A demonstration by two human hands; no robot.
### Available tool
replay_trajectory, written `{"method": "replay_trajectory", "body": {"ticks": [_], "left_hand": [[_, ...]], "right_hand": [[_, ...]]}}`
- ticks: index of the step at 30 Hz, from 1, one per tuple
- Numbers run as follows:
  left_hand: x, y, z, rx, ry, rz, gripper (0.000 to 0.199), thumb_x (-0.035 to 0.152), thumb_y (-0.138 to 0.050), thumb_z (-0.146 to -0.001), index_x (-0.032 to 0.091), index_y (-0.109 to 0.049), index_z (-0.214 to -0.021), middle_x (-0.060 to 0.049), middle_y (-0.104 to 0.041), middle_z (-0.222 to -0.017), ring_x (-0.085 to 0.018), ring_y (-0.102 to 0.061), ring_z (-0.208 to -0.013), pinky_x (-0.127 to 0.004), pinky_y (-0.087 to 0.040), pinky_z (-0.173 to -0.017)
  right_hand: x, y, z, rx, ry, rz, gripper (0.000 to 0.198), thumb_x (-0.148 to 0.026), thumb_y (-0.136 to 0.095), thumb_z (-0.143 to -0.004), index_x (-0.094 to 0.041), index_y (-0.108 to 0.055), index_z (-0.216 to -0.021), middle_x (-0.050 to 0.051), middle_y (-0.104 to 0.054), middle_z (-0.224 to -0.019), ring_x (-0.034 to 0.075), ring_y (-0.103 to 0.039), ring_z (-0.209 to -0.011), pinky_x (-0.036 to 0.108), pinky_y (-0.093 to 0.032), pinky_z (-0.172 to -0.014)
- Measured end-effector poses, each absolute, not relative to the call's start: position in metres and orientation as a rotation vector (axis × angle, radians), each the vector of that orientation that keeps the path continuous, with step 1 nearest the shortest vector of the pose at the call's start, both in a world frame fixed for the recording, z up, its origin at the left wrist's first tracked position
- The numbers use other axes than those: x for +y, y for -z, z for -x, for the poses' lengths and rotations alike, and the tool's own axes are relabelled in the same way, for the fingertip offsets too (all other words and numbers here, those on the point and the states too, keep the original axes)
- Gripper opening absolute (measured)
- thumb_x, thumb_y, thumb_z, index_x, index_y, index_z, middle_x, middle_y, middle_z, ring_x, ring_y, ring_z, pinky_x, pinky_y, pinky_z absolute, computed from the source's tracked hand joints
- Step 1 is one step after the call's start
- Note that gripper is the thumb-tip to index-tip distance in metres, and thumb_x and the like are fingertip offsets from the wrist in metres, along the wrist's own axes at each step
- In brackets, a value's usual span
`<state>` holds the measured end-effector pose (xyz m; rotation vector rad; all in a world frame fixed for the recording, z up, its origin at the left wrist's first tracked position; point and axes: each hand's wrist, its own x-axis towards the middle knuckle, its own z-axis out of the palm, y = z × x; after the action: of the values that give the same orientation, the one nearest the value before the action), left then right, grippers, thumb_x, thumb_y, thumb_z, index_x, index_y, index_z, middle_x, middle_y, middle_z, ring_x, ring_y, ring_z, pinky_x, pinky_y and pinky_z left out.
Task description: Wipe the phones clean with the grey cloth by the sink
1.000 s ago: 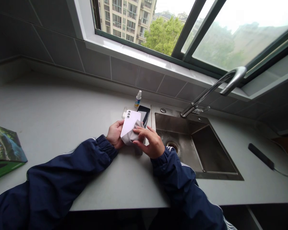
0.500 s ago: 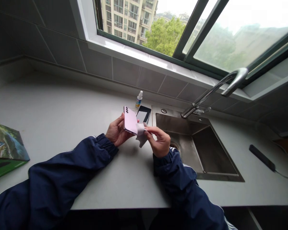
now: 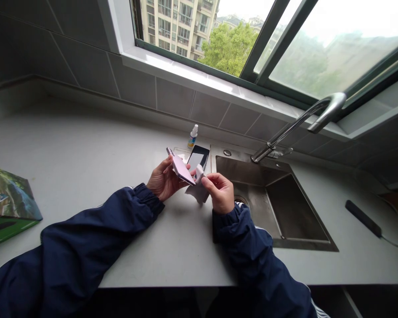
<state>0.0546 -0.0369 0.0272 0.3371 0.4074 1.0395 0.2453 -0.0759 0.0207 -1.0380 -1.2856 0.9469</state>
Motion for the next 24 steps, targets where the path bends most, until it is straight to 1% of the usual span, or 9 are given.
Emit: {"method": "replay_trajectory", "body": {"ticks": [3,7,10,13,17,19,21,24], "left_hand": [[-0.0379,-0.0276,-0.0557,0.432,-1.042,-0.335,0.031,0.040,-0.057,-0.093,0.015,-0.062,-0.111,-0.012,-0.073,-0.100,-0.031,-0.073,-0.094,-0.050,-0.058,-0.088],[-0.0394,-0.0273,-0.0576,0.400,-1.041,-0.358,0.030,0.040,-0.060,-0.092,0.016,-0.061,-0.109,-0.013,-0.072,-0.105,-0.036,-0.070,-0.105,-0.055,-0.055,-0.093],[-0.0396,-0.0275,-0.0587,0.413,-1.051,-0.373,0.031,0.041,-0.063,-0.090,0.016,-0.060,-0.108,-0.013,-0.071,-0.105,-0.036,-0.070,-0.106,-0.056,-0.055,-0.094],[-0.0389,-0.0282,-0.0594,0.438,-1.071,-0.375,0.034,0.042,-0.066,-0.088,0.016,-0.058,-0.108,-0.012,-0.071,-0.104,-0.034,-0.071,-0.103,-0.052,-0.057,-0.091],[-0.0381,-0.0286,-0.0588,0.477,-1.103,-0.379,0.036,0.042,-0.069,-0.085,0.017,-0.057,-0.109,-0.010,-0.071,-0.102,-0.027,-0.074,-0.089,-0.040,-0.062,-0.073],[-0.0384,-0.0286,-0.0583,0.491,-1.093,-0.382,0.038,0.042,-0.070,-0.085,0.018,-0.056,-0.111,-0.010,-0.071,-0.104,-0.025,-0.073,-0.083,-0.039,-0.062,-0.068],[-0.0391,-0.0287,-0.0583,0.497,-1.077,-0.382,0.040,0.042,-0.072,-0.084,0.020,-0.056,-0.113,-0.010,-0.070,-0.108,-0.025,-0.074,-0.085,-0.041,-0.063,-0.071],[-0.0400,-0.0282,-0.0593,0.507,-1.084,-0.385,0.043,0.043,-0.074,-0.082,0.020,-0.055,-0.113,-0.010,-0.069,-0.110,-0.029,-0.073,-0.096,-0.045,-0.062,-0.078]], "right_hand": [[-0.0797,-0.0232,-0.2423,-1.375,-1.013,0.975,0.022,-0.045,-0.077,-0.081,-0.023,-0.078,-0.087,0.003,-0.071,-0.084,0.019,-0.068,-0.077,0.035,-0.058,-0.071],[-0.0819,-0.0262,-0.2442,-1.467,-1.050,0.911,0.026,-0.046,-0.070,-0.087,-0.028,-0.081,-0.102,0.005,-0.068,-0.091,0.021,-0.066,-0.089,0.038,-0.055,-0.084],[-0.0811,-0.0249,-0.2477,-1.500,-1.089,0.839,0.026,-0.044,-0.068,-0.089,-0.029,-0.080,-0.107,0.006,-0.066,-0.094,0.023,-0.064,-0.095,0.040,-0.053,-0.089],[-0.0799,-0.0230,-0.2487,-1.486,-1.132,0.799,0.025,-0.039,-0.071,-0.087,-0.030,-0.079,-0.109,0.005,-0.065,-0.095,0.021,-0.062,-0.092,0.038,-0.053,-0.085],[-0.0795,-0.0246,-0.2457,-1.457,-1.136,0.811,0.023,-0.035,-0.074,-0.086,-0.030,-0.080,-0.107,0.006,-0.068,-0.098,0.019,-0.064,-0.089,0.035,-0.054,-0.080],[-0.0795,-0.0262,-0.2440,-1.439,-1.123,0.830,0.022,-0.035,-0.077,-0.084,-0.029,-0.080,-0.105,0.006,-0.069,-0.098,0.019,-0.065,-0.088,0.034,-0.055,-0.078],[-0.0797,-0.0272,-0.2429,-1.428,-1.100,0.863,0.020,-0.034,-0.079,-0.082,-0.028,-0.081,-0.102,0.006,-0.068,-0.096,0.017,-0.066,-0.085,0.033,-0.056,-0.075],[-0.0807,-0.0278,-0.2419,-1.435,-1.039,0.920,0.018,-0.032,-0.081,-0.080,-0.027,-0.082,-0.097,0.005,-0.067,-0.092,0.016,-0.064,-0.080,0.031,-0.056,-0.072]]}}
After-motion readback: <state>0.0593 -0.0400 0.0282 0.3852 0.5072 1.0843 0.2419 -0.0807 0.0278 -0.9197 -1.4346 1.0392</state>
